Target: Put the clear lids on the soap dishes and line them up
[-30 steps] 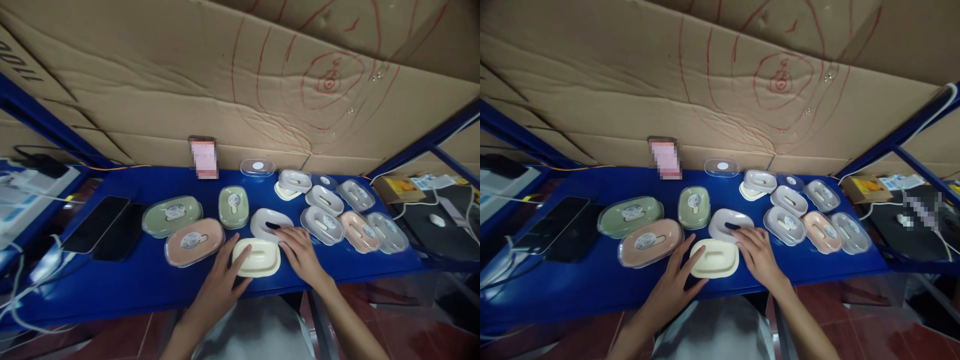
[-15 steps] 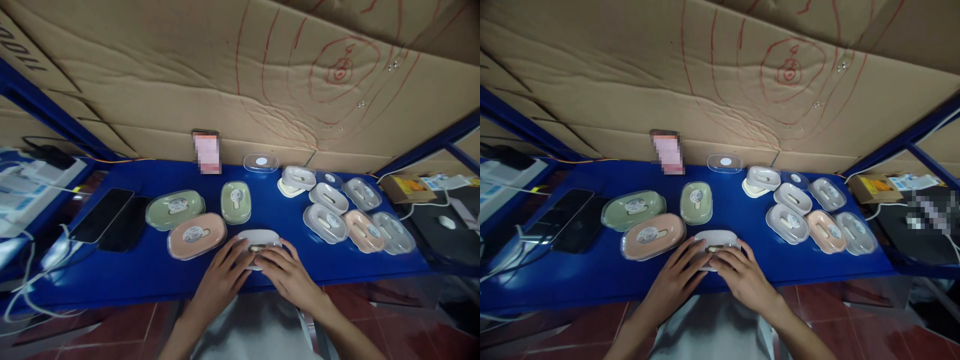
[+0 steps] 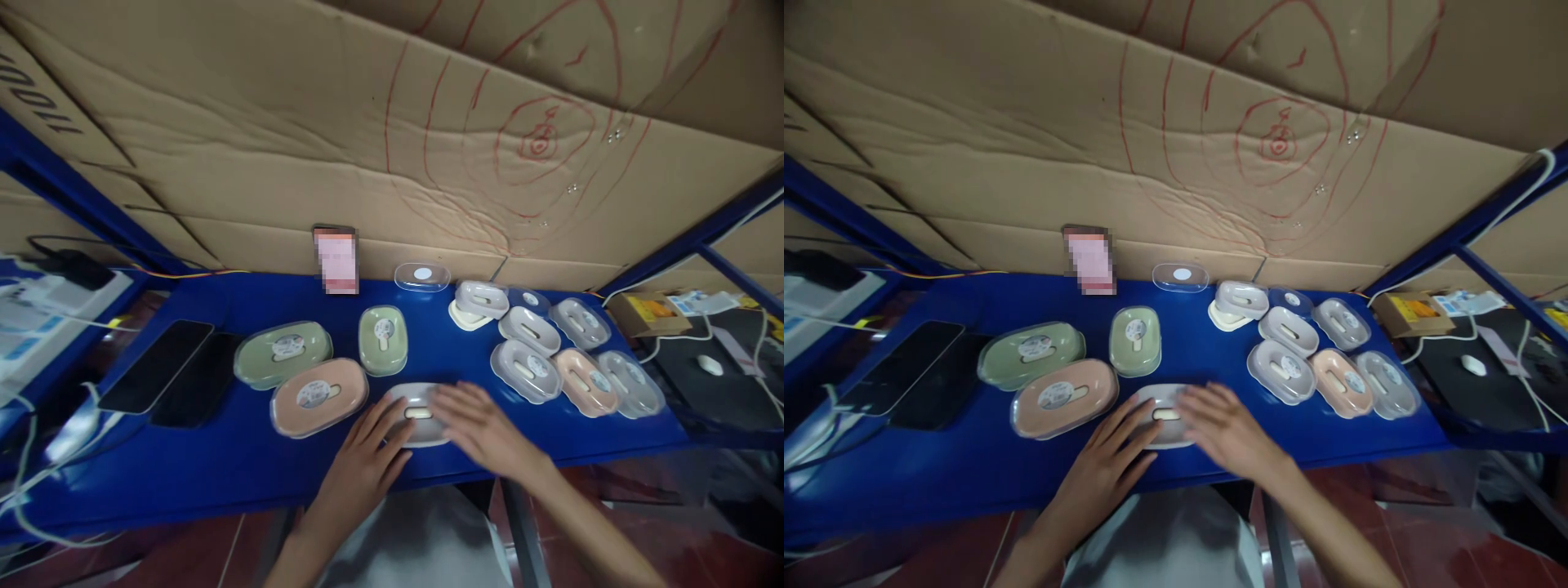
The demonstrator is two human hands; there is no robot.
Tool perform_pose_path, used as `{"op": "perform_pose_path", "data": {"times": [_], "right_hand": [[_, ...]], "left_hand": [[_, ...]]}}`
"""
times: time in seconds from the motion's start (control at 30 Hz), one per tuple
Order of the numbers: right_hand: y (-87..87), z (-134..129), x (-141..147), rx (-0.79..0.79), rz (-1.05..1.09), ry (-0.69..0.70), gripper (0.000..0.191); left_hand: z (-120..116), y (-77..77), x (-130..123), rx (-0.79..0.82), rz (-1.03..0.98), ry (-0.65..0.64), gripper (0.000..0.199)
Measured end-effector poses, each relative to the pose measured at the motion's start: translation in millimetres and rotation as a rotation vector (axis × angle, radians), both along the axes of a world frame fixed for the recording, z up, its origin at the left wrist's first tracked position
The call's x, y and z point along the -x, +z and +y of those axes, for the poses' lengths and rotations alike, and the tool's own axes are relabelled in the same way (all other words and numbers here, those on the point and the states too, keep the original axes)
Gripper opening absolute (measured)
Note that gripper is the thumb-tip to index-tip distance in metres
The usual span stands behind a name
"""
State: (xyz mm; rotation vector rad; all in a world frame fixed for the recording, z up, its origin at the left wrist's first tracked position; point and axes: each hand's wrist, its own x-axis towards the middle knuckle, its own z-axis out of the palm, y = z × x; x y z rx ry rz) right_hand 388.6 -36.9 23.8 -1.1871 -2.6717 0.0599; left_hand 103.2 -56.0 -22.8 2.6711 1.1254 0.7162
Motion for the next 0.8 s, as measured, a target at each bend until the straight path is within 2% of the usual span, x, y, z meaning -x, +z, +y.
{"op": "perform_pose_path", "data": {"times": [0.13,0.23,0.3,0.43,0.53,0.67,0.73,0.8], "right_hand": [[27.3,95,-39,-0.109,-0.092,-0.387,0.045],[37.9,151,-57,-0.121,-0.121,-0.482,0.052],[42.0,168,-60,-0.122,-0.137,-0.495,0.050],[39.9,159,-52,-0.113,-0.159,-0.451,0.038],[22.2,138,-40,-0.068,-0.171,-0.394,0.035],[-3.0,118,-30,-0.044,-0.142,-0.403,0.042],[-4.2,118,-32,-0.023,-0.107,-0.365,0.038],[3.0,126,-41,-0.023,-0.057,-0.336,0.036]], "left_hand": [[-1,2.5,0,0.045,-0.026,0.007,0.041],[-3,3.6,0,0.065,-0.058,0.018,0.041],[-3,3.4,0,0.080,-0.084,0.031,0.040],[-3,2.0,1,0.098,-0.120,0.045,0.038],[-2,1.3,2,0.107,-0.129,0.037,0.039],[-2,1.5,3,0.121,-0.115,0.030,0.039],[-2,1.9,3,0.125,-0.109,0.034,0.040],[-2,2.6,3,0.122,-0.110,0.038,0.040]]}}
